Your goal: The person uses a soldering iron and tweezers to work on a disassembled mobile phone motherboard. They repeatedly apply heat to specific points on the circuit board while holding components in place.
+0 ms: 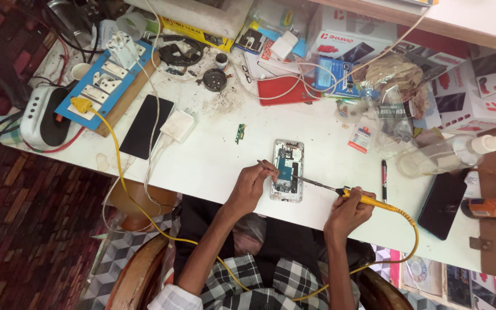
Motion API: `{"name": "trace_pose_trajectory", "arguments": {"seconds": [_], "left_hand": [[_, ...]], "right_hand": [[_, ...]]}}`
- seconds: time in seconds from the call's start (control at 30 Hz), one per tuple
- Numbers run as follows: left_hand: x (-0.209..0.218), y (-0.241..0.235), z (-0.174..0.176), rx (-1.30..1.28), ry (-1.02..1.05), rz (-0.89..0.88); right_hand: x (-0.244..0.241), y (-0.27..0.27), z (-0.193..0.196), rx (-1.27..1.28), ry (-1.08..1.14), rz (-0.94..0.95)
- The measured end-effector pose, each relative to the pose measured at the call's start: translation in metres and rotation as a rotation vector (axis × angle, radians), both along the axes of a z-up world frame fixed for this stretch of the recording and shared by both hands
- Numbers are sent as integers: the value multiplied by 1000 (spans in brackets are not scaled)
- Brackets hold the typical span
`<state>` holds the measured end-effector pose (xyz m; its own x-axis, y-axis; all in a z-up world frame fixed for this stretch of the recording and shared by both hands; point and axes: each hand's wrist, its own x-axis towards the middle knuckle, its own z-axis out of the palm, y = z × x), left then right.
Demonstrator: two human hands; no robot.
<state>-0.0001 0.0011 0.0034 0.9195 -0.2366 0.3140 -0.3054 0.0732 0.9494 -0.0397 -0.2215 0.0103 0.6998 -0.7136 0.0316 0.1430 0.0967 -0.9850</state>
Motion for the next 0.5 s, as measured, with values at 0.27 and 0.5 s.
{"name": "trace_pose_trajectory", "arguments": {"seconds": [0.27, 0.5], "left_hand": [[-1, -2, 1, 23, 30, 10], [0, -1, -1, 4, 13, -1]], "right_hand": [[0, -9, -14, -38, -90, -7], [-1, -10, -11, 55, -72, 3]]}}
